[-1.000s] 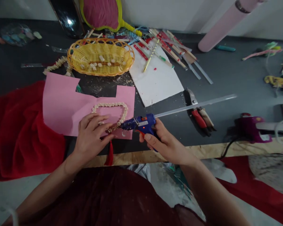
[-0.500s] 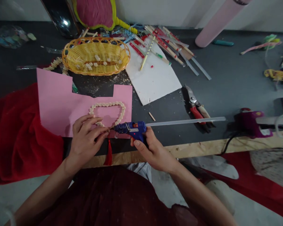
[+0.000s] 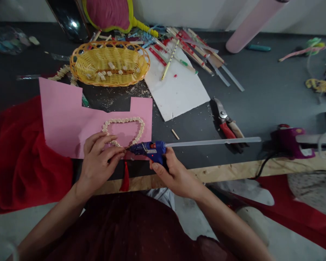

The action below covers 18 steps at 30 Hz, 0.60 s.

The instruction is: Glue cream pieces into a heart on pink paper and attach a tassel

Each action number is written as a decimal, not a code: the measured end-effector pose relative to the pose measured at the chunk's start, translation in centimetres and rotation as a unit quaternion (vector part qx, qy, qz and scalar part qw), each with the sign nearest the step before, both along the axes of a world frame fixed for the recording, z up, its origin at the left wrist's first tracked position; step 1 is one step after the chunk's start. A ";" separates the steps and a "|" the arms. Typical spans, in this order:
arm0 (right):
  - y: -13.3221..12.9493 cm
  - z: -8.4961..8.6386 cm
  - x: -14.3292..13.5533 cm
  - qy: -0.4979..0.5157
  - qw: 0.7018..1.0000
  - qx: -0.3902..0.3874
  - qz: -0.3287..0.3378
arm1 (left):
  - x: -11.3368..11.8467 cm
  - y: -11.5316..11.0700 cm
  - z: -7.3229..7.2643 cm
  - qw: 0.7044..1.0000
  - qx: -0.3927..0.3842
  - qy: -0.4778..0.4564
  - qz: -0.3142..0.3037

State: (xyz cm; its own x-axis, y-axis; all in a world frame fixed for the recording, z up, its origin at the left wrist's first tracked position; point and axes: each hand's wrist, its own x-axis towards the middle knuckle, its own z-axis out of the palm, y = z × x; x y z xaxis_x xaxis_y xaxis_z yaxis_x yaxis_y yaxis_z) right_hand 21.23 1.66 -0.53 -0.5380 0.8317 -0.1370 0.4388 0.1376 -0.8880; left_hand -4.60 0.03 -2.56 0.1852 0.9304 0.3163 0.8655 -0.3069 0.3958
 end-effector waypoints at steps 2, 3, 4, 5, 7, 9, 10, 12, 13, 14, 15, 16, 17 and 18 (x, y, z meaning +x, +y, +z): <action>0.0 0.1 0.0 -0.016 1.000 0.007 0.003 | 0.0 0.0 0.0 1.000 0.000 0.002 0.000; 0.0 0.1 0.0 -0.025 1.000 0.012 0.006 | 0.0 0.0 0.0 1.000 -0.001 0.002 0.000; 0.1 0.1 0.0 -0.033 0.999 0.016 0.009 | 0.0 0.0 -0.1 1.000 -0.001 0.002 0.000; 0.1 0.1 0.0 -0.041 0.999 0.020 0.013 | -0.1 0.0 -0.1 1.000 -0.001 0.002 -0.001; 0.0 0.1 0.0 -0.048 0.998 0.026 0.019 | -0.1 0.0 0.0 1.000 -0.002 0.000 -0.001; 0.0 0.2 0.0 -0.048 0.998 0.030 0.022 | 0.0 0.0 0.0 1.000 -0.007 0.000 0.001; 0.0 0.2 0.1 -0.047 0.998 0.032 0.024 | 0.0 0.0 0.1 1.000 -0.009 0.000 0.002; 0.0 0.3 0.1 -0.044 0.998 0.036 0.026 | 0.0 0.0 0.1 1.000 -0.013 -0.002 0.003; 0.1 0.4 0.1 -0.044 0.998 0.037 0.027 | 0.0 -0.1 0.1 1.000 -0.014 -0.004 0.004; 0.1 0.5 0.1 -0.044 0.998 0.038 0.027 | 0.0 -0.1 0.1 1.000 -0.016 -0.006 0.003; 0.0 0.5 0.1 -0.044 0.998 0.039 0.027 | 0.0 -0.1 0.1 1.000 -0.019 -0.007 0.003; 0.0 0.5 0.2 -0.045 0.998 0.039 0.027 | -0.1 -0.1 0.1 1.000 -0.021 -0.006 0.003; 0.0 0.5 0.2 -0.046 0.998 0.038 0.026 | -0.1 -0.1 0.0 1.000 -0.023 -0.006 0.002; -0.1 0.5 0.3 -0.047 0.998 0.038 0.025 | -0.1 0.0 0.0 1.000 -0.024 -0.005 0.003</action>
